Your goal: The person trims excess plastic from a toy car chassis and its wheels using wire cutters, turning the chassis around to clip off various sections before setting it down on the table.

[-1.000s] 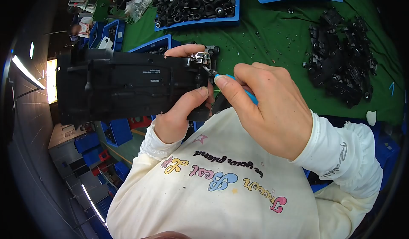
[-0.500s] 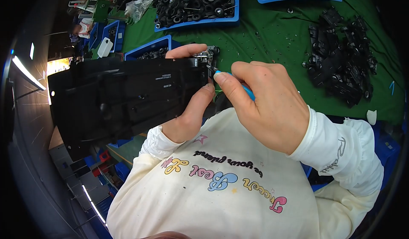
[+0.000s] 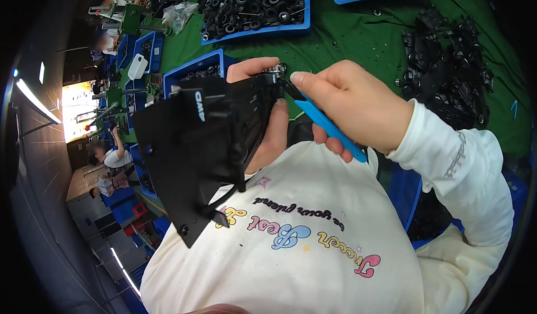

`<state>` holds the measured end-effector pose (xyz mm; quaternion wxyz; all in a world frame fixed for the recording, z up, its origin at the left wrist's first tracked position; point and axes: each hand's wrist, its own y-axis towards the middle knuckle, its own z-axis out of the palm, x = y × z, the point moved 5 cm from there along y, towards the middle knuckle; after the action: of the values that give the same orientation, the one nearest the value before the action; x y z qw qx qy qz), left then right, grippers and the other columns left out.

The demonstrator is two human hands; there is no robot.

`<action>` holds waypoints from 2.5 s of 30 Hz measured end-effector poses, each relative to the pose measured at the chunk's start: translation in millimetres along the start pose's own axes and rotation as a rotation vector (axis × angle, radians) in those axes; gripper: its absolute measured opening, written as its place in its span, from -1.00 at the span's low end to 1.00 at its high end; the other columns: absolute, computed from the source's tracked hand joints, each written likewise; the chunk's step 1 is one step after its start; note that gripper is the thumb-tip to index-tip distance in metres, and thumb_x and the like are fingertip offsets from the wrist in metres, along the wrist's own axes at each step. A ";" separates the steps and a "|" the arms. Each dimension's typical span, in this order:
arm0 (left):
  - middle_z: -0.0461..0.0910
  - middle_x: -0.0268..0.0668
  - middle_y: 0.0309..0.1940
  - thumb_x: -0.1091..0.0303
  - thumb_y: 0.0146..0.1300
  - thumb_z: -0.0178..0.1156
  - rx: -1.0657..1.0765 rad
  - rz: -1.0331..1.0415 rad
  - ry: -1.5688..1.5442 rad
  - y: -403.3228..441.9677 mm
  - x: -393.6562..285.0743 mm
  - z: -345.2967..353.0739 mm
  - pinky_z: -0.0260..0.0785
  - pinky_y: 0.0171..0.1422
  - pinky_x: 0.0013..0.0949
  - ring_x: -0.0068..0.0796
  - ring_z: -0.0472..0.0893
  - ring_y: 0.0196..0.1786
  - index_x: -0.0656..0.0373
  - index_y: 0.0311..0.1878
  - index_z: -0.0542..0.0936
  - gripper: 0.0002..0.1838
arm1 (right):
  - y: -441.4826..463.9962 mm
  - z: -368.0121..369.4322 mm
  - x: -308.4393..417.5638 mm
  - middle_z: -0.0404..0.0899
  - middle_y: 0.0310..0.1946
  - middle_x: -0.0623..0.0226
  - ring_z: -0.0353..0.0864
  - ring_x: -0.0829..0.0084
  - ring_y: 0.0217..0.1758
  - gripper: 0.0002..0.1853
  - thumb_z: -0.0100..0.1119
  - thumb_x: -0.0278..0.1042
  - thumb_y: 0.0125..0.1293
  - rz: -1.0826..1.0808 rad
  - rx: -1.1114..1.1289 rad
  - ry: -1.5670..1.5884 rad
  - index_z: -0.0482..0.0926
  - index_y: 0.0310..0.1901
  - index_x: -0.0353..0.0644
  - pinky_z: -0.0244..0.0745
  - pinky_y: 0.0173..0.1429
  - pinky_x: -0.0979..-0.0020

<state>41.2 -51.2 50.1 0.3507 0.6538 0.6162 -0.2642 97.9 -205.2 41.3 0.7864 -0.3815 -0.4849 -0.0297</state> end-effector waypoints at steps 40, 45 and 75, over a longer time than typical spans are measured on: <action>0.53 -0.39 -0.31 0.64 0.21 0.18 0.002 -0.275 -0.507 -18.0 -2.4 1.5 0.38 -0.20 -0.54 -0.68 0.53 -0.29 0.25 0.27 0.39 -0.48 | -4.4 22.4 -43.0 0.53 -0.56 0.22 0.44 0.43 -0.67 -0.44 -0.18 0.16 0.58 0.130 0.302 0.724 0.45 -0.34 -0.23 0.37 -0.66 0.36; 0.54 -0.37 -0.26 0.65 0.21 0.16 0.149 -0.370 -0.653 -21.4 -16.7 -9.4 0.39 -0.20 -0.52 -0.66 0.53 -0.29 0.22 0.27 0.40 -0.48 | -19.6 33.6 -57.6 0.44 -0.65 0.24 0.35 0.42 -0.77 -0.34 -0.39 0.28 0.57 0.214 0.517 0.958 0.46 -0.39 -0.15 0.33 -0.73 0.36; 0.61 -0.24 -0.33 0.51 0.22 0.17 0.125 -0.571 -0.890 -10.3 -5.3 -8.9 0.56 -0.37 -0.42 -0.51 0.63 -0.34 0.21 0.40 0.25 -0.35 | -5.2 24.1 -19.2 0.60 -0.33 0.37 0.50 0.62 -0.24 -0.56 -0.03 -0.12 0.59 -0.314 -0.074 0.140 0.59 -0.27 -0.39 0.48 -0.04 0.49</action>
<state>29.8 -47.5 58.3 0.4526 0.3046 0.5444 -0.6371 67.8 -199.9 35.0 0.7894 -0.3268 -0.4811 -0.1965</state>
